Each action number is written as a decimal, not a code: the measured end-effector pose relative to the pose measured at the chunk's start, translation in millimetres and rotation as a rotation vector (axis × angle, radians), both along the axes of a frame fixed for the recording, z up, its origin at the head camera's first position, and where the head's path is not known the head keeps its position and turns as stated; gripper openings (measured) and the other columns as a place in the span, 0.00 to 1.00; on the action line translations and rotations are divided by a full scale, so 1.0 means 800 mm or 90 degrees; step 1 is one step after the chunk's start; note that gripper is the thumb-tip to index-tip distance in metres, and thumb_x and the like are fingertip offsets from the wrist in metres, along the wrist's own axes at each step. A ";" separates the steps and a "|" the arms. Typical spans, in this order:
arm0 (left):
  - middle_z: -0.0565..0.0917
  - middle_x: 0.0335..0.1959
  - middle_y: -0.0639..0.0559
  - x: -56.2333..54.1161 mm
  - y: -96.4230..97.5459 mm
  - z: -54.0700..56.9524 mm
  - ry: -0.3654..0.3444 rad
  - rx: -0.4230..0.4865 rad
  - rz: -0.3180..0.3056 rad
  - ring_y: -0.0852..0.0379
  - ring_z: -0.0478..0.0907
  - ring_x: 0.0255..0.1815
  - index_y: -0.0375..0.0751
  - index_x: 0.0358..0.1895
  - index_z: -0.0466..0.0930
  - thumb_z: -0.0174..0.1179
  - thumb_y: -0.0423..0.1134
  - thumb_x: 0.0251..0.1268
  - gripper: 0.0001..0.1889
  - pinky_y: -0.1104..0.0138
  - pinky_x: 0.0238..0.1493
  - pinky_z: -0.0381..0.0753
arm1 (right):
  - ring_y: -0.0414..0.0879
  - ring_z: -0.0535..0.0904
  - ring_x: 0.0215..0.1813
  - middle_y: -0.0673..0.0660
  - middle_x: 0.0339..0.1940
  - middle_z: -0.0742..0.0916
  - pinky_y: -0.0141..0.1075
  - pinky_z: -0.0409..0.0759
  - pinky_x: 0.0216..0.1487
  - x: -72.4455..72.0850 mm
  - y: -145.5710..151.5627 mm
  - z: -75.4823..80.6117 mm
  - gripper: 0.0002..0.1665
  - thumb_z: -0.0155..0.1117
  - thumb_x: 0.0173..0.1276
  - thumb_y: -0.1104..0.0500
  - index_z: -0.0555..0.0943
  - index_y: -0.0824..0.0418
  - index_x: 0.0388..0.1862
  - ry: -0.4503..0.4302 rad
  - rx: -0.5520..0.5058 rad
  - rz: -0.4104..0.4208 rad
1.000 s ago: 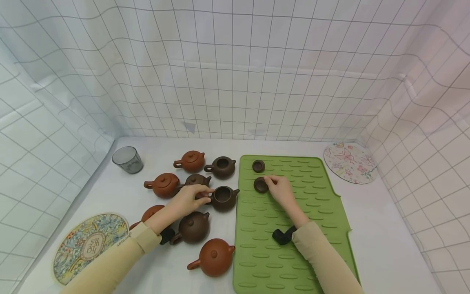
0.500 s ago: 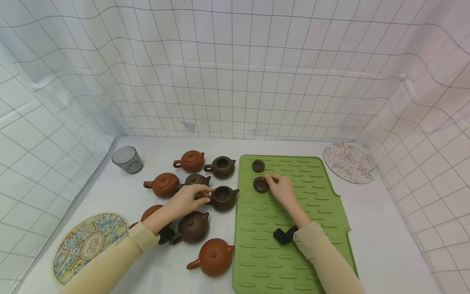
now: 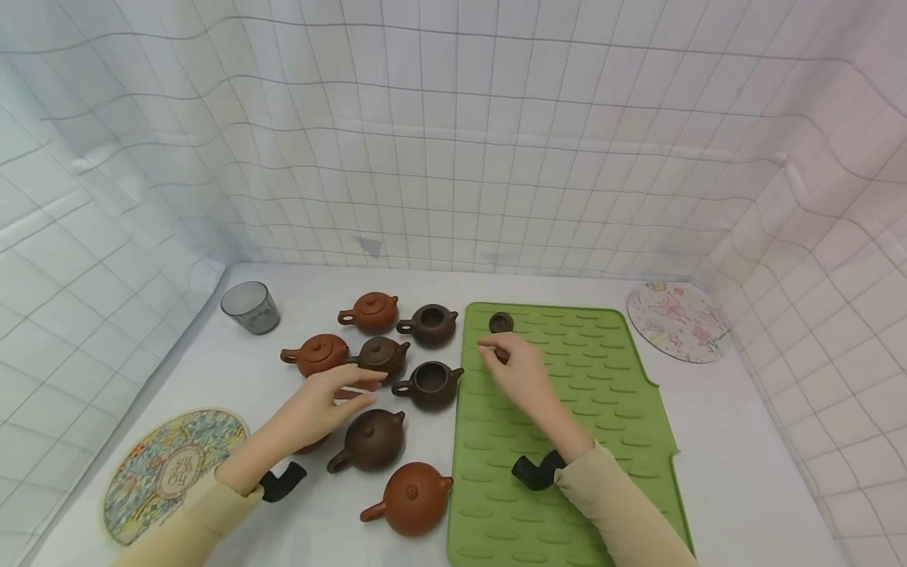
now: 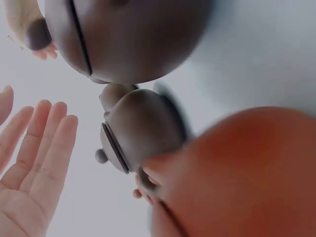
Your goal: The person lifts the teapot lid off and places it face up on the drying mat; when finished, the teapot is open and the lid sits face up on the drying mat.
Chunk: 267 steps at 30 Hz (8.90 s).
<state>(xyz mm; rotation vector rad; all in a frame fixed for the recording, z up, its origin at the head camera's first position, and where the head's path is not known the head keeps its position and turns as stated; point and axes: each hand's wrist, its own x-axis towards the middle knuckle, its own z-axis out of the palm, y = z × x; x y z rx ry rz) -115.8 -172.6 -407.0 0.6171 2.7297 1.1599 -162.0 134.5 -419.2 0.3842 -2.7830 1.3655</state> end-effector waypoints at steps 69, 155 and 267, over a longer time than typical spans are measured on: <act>0.81 0.42 0.54 0.076 -0.013 -0.047 0.016 0.000 0.169 0.72 0.75 0.28 0.43 0.51 0.84 0.74 0.29 0.48 0.22 0.75 0.32 0.79 | 0.44 0.83 0.56 0.59 0.56 0.86 0.34 0.81 0.53 0.029 -0.082 -0.007 0.11 0.65 0.70 0.58 0.81 0.63 0.46 -0.231 -0.232 0.308; 0.81 0.50 0.62 0.111 -0.012 -0.033 0.229 0.019 -0.053 0.64 0.80 0.48 0.50 0.54 0.83 0.73 0.33 0.54 0.22 0.81 0.52 0.76 | 0.55 0.82 0.56 0.59 0.55 0.86 0.47 0.83 0.54 0.051 0.035 -0.015 0.17 0.60 0.74 0.54 0.83 0.59 0.56 -0.008 -0.016 0.028; 0.80 0.46 0.53 0.112 0.019 -0.047 -0.138 0.051 -0.074 0.75 0.75 0.34 0.42 0.58 0.81 0.69 0.44 0.60 0.22 0.75 0.36 0.80 | 0.62 0.68 0.72 0.70 0.72 0.70 0.51 0.66 0.72 -0.100 0.114 -0.052 0.40 0.46 0.77 0.38 0.65 0.67 0.73 -0.244 -0.083 -0.206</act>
